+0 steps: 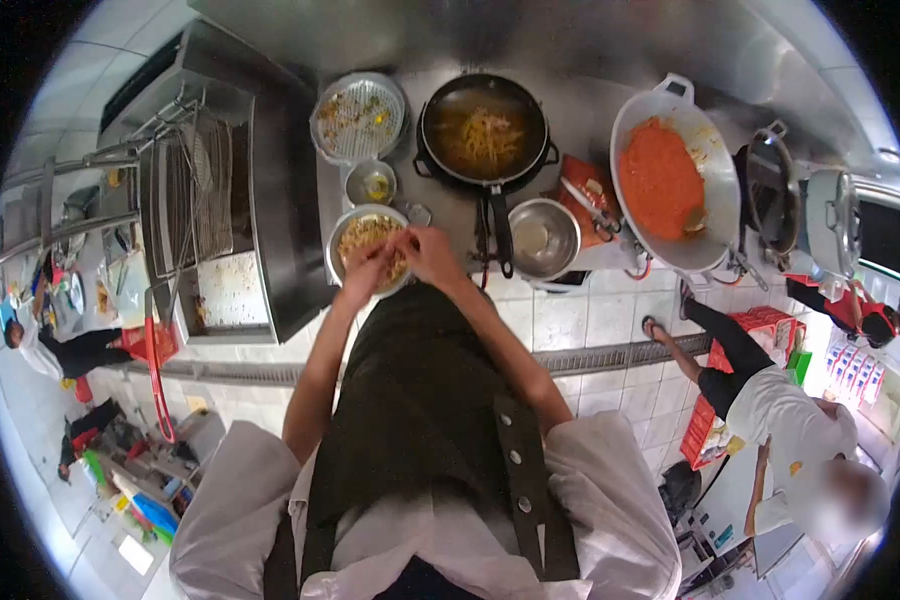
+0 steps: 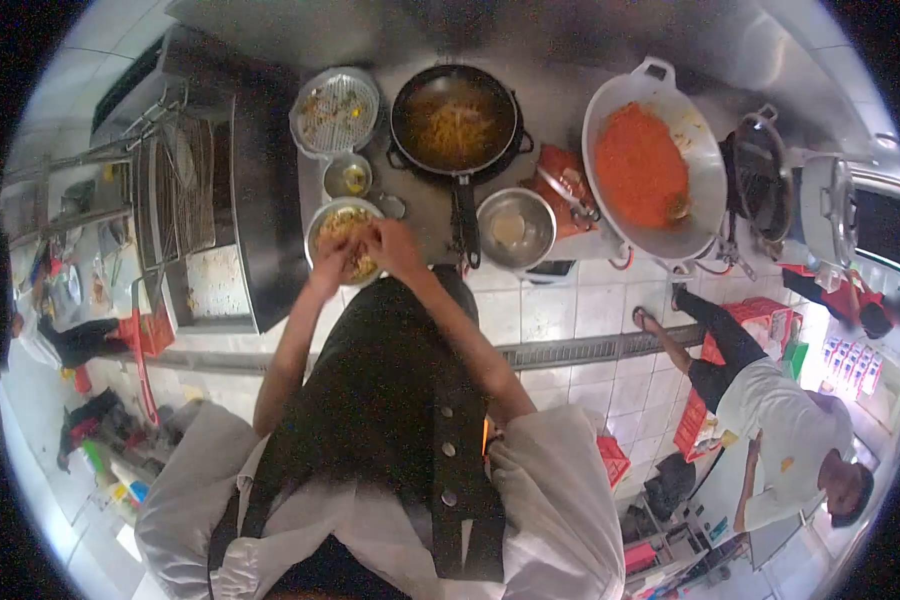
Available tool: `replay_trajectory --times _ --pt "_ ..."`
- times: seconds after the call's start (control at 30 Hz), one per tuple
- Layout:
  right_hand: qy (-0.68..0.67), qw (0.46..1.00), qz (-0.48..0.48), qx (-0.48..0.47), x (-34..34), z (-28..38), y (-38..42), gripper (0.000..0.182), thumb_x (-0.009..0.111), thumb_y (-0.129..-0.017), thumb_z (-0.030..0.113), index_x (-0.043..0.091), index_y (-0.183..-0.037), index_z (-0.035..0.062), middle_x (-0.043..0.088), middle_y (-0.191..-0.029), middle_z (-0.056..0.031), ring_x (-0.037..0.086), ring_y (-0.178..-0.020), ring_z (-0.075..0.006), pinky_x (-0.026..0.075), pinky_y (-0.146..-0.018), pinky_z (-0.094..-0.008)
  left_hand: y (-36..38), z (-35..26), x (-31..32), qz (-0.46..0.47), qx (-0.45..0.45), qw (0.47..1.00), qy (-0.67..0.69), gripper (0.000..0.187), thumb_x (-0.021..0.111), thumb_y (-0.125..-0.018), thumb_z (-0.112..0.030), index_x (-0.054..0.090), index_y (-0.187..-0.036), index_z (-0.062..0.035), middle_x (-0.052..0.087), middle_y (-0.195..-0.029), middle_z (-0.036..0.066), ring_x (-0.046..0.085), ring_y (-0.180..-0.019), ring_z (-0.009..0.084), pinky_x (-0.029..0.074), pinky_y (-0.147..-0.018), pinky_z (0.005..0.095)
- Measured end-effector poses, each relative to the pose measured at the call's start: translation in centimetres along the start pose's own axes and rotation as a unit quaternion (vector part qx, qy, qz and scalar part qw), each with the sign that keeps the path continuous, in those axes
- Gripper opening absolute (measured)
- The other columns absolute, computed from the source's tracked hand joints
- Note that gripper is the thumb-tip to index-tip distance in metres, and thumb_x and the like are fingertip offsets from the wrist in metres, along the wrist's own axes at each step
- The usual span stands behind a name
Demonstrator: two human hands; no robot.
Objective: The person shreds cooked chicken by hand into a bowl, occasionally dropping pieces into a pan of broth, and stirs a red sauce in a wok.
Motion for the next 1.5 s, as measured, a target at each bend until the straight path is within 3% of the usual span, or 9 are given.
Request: replay_trajectory --times 0.13,0.5,0.63,0.77,1.0,1.17,1.2,1.37,1.5 --pt "-0.034 0.998 0.036 0.031 0.1 3.5 1.2 0.013 0.062 -0.087 0.012 0.067 -0.086 -0.0002 0.061 -0.067 -0.0074 0.054 -0.061 -0.0112 0.045 -0.058 -0.0299 2.1 0.8 0.6 0.005 -0.083 0.961 0.263 0.013 0.05 -0.097 -0.019 0.059 -0.102 -0.0106 0.059 -0.083 -0.004 0.054 -0.073 0.0064 0.042 -0.057 0.0235" --pt "-0.086 0.99 -0.105 0.035 4.1 1.7 3.9 0.011 0.06 -0.089 0.004 0.068 -0.09 -0.0028 0.065 -0.077 -0.0012 0.054 -0.068 -0.0051 0.045 -0.062 -0.0215 3.0 1.0 -6.3 0.07 0.006 0.954 0.292 0.017 0.056 -0.095 -0.023 0.061 -0.089 -0.0086 0.056 -0.073 -0.001 0.05 -0.063 0.0066 0.041 -0.054 0.023" --pt "-0.264 0.955 -0.036 0.13 6.1 0.6 4.3 0.016 0.058 -0.092 0.007 0.064 -0.103 -0.0026 0.065 -0.088 -0.0042 0.057 -0.072 -0.0089 0.049 -0.067 -0.0248 3.9 1.7 -7.9 -0.034 0.114 0.993 0.001 0.025 0.066 -0.088 -0.025 0.069 -0.1 -0.0033 0.063 -0.076 0.003 0.056 -0.065 0.0071 0.046 -0.061 0.0231" --pt "-0.427 0.875 0.045 0.226 7.9 4.0 4.6 0.022 0.059 -0.093 0.012 0.061 -0.109 -0.0019 0.064 -0.1 -0.0063 0.06 -0.081 -0.0099 0.052 -0.073 -0.025 5.0 0.9 -7.0 -0.087 0.303 0.931 -0.185 0.019 0.071 -0.08 -0.016 0.072 -0.094 -0.0019 0.068 -0.083 0.011 0.064 -0.075 0.0189 0.05 -0.069 0.0307" --pt "-0.366 0.895 0.012 0.255 9.2 3.1 4.7 0.018 0.06 -0.091 0.009 0.063 -0.105 -0.0026 0.065 -0.087 -0.0056 0.059 -0.07 -0.0102 0.051 -0.065 -0.0212 7.3 -1.7 -6.9 -0.09 0.299 0.904 -0.292 0.018 0.07 -0.078 -0.012 0.072 -0.094 -0.0035 0.069 -0.081 0.013 0.067 -0.076 0.0229 0.051 -0.072 0.0287" --pt "-0.305 0.933 -0.056 0.184 8.4 -0.3 4.5 0.03 0.045 -0.079 -0.011 0.064 -0.103 -0.0056 0.066 -0.085 -0.0065 0.06 -0.069 -0.0114 0.049 -0.059 -0.023 7.3 -1.9 -7.8 -0.072 0.198 0.966 -0.153 0.019 0.071 -0.08 -0.013 0.071 -0.095 -0.0007 0.072 -0.085 0.006 0.064 -0.076 0.0102 0.05 -0.073 0.0247" --pt "-0.287 0.942 -0.044 0.169 8.3 0.7 4.6 0.021 0.05 -0.089 -0.003 0.062 -0.107 -0.0038 0.063 -0.085 -0.0045 0.057 -0.069 -0.0099 0.047 -0.063 -0.0229 7.4 -1.5 -7.9 -0.07 0.187 0.973 -0.113 0.02 0.072 -0.08 -0.013 0.071 -0.095 0.0002 0.071 -0.086 0.007 0.064 -0.076 0.011 0.05 -0.073 0.0249" --pt "-0.474 0.841 0.043 0.257 8.9 5.6 5.2 0.022 0.051 -0.096 0.008 0.059 -0.112 -0.0049 0.065 -0.098 -0.0068 0.062 -0.083 -0.0129 0.049 -0.075 -0.024 5.8 0.4 -8.1 -0.04 0.172 0.984 0.033 0.021 0.075 -0.078 -0.01 0.068 -0.093 0.0035 0.069 -0.083 0.007 0.063 -0.072 0.0109 0.05 -0.067 0.0227" --pt "-0.268 0.949 0.076 0.148 9.5 3.4 5.4 0.023 0.056 -0.094 0.011 0.061 -0.11 -0.0053 0.067 -0.098 -0.0085 0.064 -0.088 -0.0135 0.05 -0.078 -0.0243 4.9 2.0 -8.2 -0.028 0.16 0.982 0.094 0.017 0.073 -0.08 -0.007 0.067 -0.091 0.0042 0.067 -0.079 0.006 0.062 -0.067 0.0097 0.05 -0.06 0.022"
Point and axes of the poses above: each hand's wrist, its own y-axis away from the middle knuckle, its own x-axis out of the palm, z = x × y, the point moved 1 cm from there along -y, towards the middle knuckle
